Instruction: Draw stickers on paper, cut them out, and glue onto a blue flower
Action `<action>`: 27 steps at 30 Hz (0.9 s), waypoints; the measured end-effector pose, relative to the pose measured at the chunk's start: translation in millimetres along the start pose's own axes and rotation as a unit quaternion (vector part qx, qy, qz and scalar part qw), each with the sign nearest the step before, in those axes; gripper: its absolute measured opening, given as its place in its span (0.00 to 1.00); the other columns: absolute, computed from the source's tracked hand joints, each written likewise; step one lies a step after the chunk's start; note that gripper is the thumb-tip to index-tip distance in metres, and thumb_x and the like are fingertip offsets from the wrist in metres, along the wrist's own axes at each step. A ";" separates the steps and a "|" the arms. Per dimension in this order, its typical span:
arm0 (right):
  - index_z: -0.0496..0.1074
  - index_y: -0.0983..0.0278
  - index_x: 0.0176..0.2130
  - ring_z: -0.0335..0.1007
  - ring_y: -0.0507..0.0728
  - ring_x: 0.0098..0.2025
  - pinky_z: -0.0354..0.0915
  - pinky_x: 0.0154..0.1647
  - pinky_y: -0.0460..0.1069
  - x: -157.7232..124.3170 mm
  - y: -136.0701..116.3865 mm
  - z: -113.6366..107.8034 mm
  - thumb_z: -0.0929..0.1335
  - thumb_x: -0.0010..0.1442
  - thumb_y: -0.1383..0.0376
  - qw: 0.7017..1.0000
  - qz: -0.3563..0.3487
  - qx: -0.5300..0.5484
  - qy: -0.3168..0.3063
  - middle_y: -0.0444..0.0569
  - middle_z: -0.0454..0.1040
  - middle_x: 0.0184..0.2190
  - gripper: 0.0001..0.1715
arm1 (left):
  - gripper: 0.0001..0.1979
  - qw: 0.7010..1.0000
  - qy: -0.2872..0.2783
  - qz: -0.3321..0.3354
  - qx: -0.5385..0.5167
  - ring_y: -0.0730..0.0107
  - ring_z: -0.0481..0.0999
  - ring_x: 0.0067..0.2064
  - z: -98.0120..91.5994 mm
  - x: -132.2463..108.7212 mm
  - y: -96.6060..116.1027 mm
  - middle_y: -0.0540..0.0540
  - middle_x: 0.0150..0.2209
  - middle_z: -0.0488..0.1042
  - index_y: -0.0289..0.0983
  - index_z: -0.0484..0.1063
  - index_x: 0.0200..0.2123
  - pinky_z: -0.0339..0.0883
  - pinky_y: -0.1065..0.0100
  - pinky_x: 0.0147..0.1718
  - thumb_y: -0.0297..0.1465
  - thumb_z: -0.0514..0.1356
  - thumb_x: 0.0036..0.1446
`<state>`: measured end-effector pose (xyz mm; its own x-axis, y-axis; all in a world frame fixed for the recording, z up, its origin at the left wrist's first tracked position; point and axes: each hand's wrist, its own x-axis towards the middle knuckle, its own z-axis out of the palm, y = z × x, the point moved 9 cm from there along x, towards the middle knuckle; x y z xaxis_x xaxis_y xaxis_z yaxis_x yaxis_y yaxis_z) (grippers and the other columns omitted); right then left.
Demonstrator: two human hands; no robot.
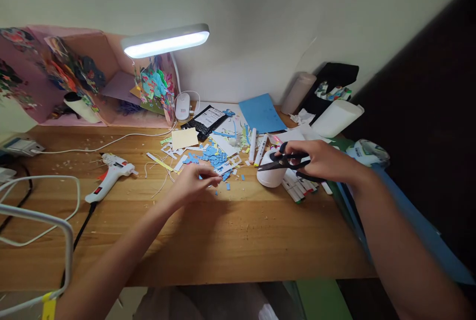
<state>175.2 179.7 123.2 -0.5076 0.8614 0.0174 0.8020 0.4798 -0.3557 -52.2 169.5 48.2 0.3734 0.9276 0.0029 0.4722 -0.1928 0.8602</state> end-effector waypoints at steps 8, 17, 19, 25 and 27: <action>0.70 0.61 0.34 0.68 0.55 0.29 0.59 0.27 0.46 -11.8 -1.3 2.1 0.68 0.51 0.59 0.997 0.027 0.051 0.057 0.44 0.74 0.28 0.11 | 0.13 0.991 0.081 -0.012 -0.109 0.67 0.75 0.32 -14.5 -13.4 -7.5 0.45 0.29 0.78 0.37 0.77 0.31 0.66 0.71 0.30 0.40 0.60 0.51; 0.69 0.63 0.33 0.69 0.57 0.35 0.63 0.36 0.49 1.6 2.8 10.1 0.70 0.49 0.57 0.987 0.011 0.125 0.104 0.47 0.74 0.32 0.14 | 0.09 0.962 0.194 -0.025 -0.188 0.69 0.76 0.31 -43.8 -35.3 1.6 0.47 0.28 0.78 0.38 0.77 0.30 0.67 0.71 0.30 0.37 0.64 0.47; 0.69 0.62 0.34 0.70 0.59 0.39 0.64 0.41 0.51 4.7 8.0 13.4 0.70 0.49 0.57 0.982 0.002 0.163 0.097 0.48 0.74 0.37 0.14 | 0.10 0.965 0.187 -0.038 -0.178 0.69 0.75 0.31 -42.4 -36.4 -3.4 0.47 0.27 0.78 0.37 0.77 0.31 0.67 0.71 0.30 0.37 0.64 0.47; 0.67 0.63 0.31 0.69 0.58 0.36 0.65 0.40 0.53 5.0 32.6 7.6 0.73 0.45 0.55 0.953 0.056 0.229 0.187 0.47 0.74 0.34 0.17 | 0.13 0.978 0.144 -0.074 -0.133 0.70 0.72 0.27 -24.8 -22.9 -20.0 0.47 0.24 0.76 0.35 0.77 0.28 0.63 0.72 0.25 0.40 0.63 0.47; 0.66 0.62 0.31 0.69 0.56 0.33 0.66 0.38 0.52 -0.3 31.0 0.8 0.73 0.46 0.54 0.924 0.058 0.283 0.251 0.47 0.73 0.34 0.18 | 0.12 0.979 0.138 -0.075 -0.131 0.71 0.71 0.26 -20.7 -17.4 -21.9 0.47 0.24 0.75 0.36 0.76 0.25 0.63 0.72 0.25 0.40 0.63 0.46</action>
<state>199.9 194.1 111.4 -0.1050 0.9387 0.3285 0.4775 0.3373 -0.8113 -85.6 164.2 39.9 0.0683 0.9973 -0.0264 0.2699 0.0070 0.9629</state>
